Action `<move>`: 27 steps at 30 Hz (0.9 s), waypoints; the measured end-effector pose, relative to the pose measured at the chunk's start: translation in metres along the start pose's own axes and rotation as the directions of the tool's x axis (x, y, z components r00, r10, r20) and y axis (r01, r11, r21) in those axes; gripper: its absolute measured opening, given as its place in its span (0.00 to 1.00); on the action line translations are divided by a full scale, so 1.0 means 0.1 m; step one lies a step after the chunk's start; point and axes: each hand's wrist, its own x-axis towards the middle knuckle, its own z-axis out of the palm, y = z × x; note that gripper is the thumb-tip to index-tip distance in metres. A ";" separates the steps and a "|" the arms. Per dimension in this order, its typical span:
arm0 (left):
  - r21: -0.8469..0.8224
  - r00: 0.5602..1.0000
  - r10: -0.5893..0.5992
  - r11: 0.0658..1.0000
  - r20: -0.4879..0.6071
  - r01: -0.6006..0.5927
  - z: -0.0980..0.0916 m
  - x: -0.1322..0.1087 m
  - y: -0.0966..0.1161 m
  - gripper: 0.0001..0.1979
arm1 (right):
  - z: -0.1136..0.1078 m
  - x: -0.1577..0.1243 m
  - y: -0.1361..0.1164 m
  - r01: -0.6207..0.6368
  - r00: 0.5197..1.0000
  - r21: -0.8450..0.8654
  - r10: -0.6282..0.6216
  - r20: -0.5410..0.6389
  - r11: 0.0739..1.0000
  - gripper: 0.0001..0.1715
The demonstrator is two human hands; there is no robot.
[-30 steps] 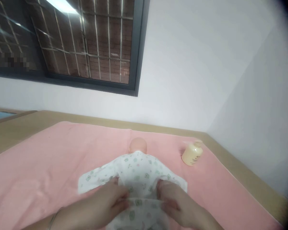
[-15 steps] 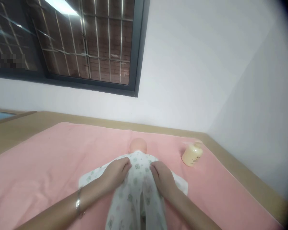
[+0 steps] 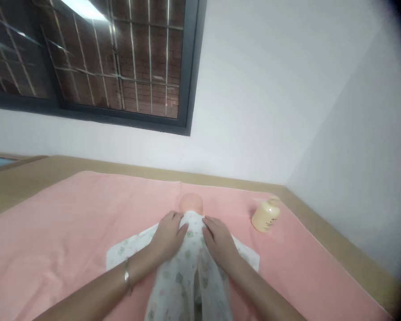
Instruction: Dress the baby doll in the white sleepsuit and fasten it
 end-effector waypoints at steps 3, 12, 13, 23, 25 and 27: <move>0.003 0.998 -0.047 0.999 0.048 0.047 -0.01 0.03 -0.05 0.20 | -0.02 -0.02 0.02 -0.040 0.997 -0.060 0.044 0.068 0.997 0.23; -0.283 0.917 -0.272 0.891 0.293 0.355 -0.23 0.13 -0.07 0.26 | -0.10 -0.08 0.34 -0.234 0.953 -0.100 0.249 0.176 0.967 0.29; -0.323 0.915 -0.268 0.874 0.302 0.363 -0.27 0.13 -0.05 0.25 | -0.11 -0.11 0.40 -0.241 0.950 -0.108 0.257 0.175 0.964 0.29; -0.794 0.993 0.059 0.606 0.104 0.047 -0.07 0.50 0.92 0.25 | -1.12 0.08 1.32 -0.109 0.867 -0.334 -0.075 -0.492 0.936 0.19; -0.905 0.965 0.038 0.359 0.258 0.228 0.13 0.78 1.28 0.25 | -1.48 0.31 1.44 -0.172 0.825 -0.342 -0.055 -0.562 0.924 0.19; -0.872 0.875 -0.017 0.070 0.484 0.484 0.32 1.09 1.62 0.26 | -1.77 0.55 1.53 -0.295 0.824 -0.290 0.089 -0.560 0.910 0.20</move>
